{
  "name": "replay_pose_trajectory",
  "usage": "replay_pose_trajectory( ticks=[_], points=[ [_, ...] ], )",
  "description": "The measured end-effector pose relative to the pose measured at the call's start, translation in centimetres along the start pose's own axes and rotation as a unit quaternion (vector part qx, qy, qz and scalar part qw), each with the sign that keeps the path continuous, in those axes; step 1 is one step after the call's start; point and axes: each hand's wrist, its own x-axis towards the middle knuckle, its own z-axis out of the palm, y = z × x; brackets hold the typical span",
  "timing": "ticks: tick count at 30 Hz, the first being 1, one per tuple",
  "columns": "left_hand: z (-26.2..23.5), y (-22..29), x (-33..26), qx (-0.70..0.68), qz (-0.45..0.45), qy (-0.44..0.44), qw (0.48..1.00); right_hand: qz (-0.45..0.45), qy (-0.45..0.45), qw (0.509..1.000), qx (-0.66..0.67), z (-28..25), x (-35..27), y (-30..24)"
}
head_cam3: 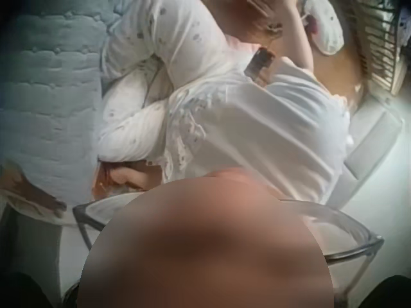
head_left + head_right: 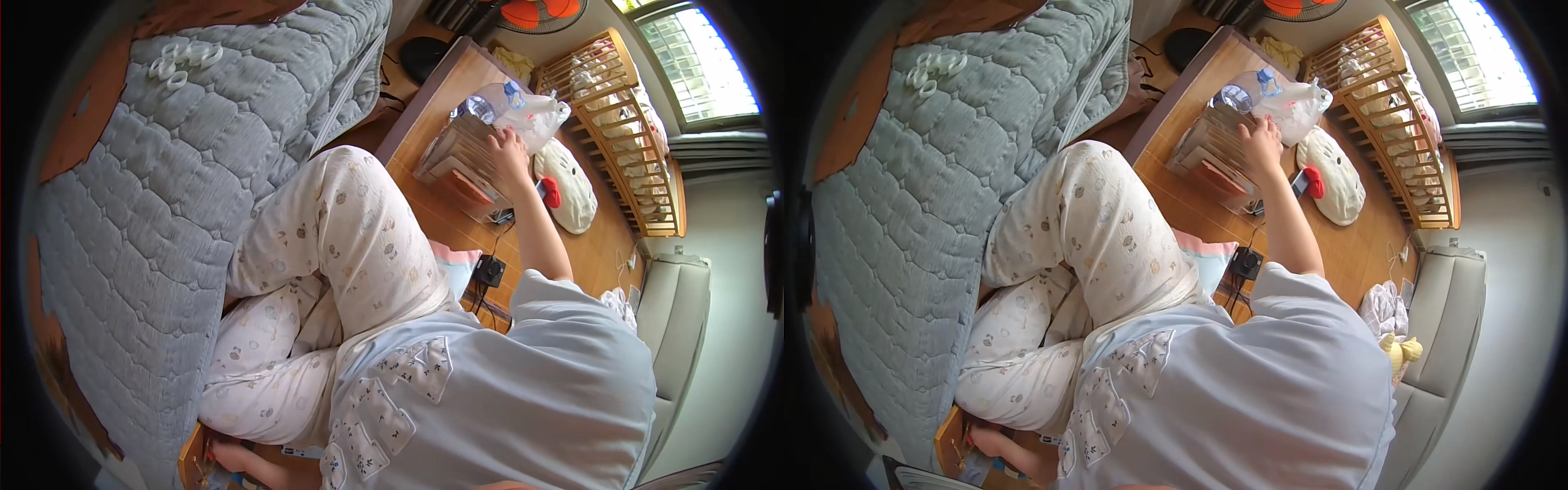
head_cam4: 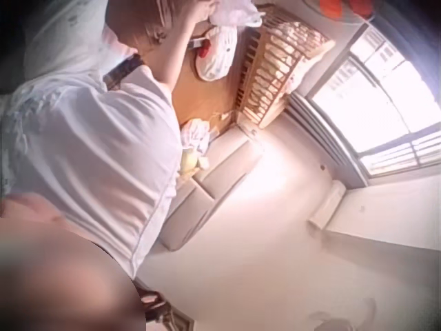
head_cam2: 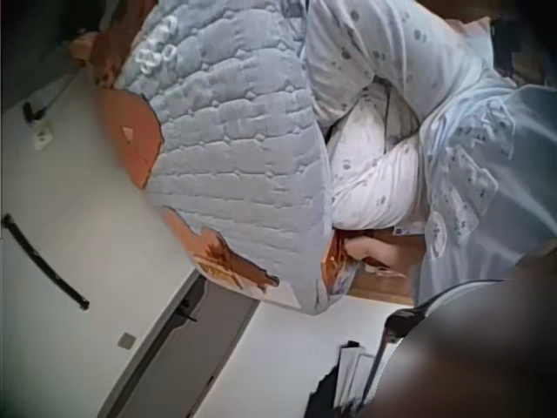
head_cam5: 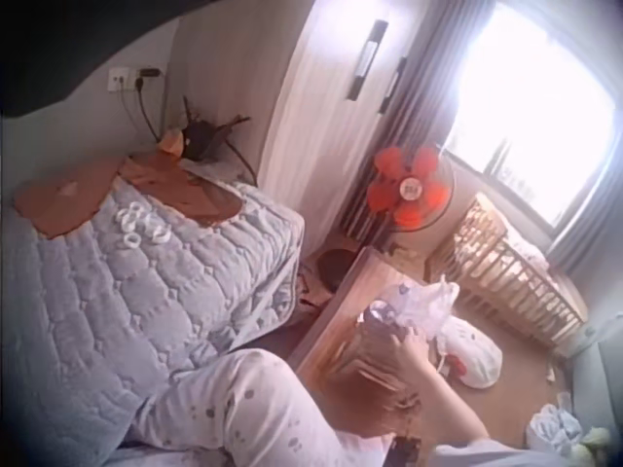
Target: The person spreads deflated foil balloons across a bed and then folds one of the foil balloons into a square by hand.
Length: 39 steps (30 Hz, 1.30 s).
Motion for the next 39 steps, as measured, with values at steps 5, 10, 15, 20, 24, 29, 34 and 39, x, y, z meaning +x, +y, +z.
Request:
replay_pose_trajectory(
  ticks=[5,10,15,20,24,29,34,39],
  points=[
    [-3.0,0.3,-0.6,-0.008,-0.038,-0.03,0.999,0.067,-0.092,0.993,-0.037,3.9,2.4,4.6],
    [-3.3,2.1,-1.8,-0.047,-0.067,-0.083,0.993,0.114,-0.136,0.983,0.053,6.7,8.2,10.1],
    [-4.4,1.6,-2.2,-0.059,-0.113,-0.122,0.984,0.076,-0.243,0.945,0.205,4.6,6.0,8.3],
    [-2.8,-0.3,-3.2,-0.102,-0.11,-0.123,0.981,-0.057,-0.123,0.988,0.072,-1.3,-3.6,2.2],
    [0.2,-1.4,-2.9,-0.111,-0.044,-0.104,0.987,-0.073,-0.159,0.978,0.117,-1.9,-10.6,0.5],
    [-1.1,-0.1,-3.3,-0.147,-0.043,-0.082,0.985,-0.102,-0.038,0.994,0.016,1.0,-13.5,-0.3],
    [-2.1,-0.7,-3.4,-0.134,-0.09,-0.092,0.983,-0.126,-0.042,0.99,-0.039,1.2,-10.7,0.4],
    [-1.2,-1.6,-4.0,-0.177,-0.113,-0.092,0.973,-0.052,0.0,0.999,-0.007,1.7,-5.0,2.0]
  ],
)
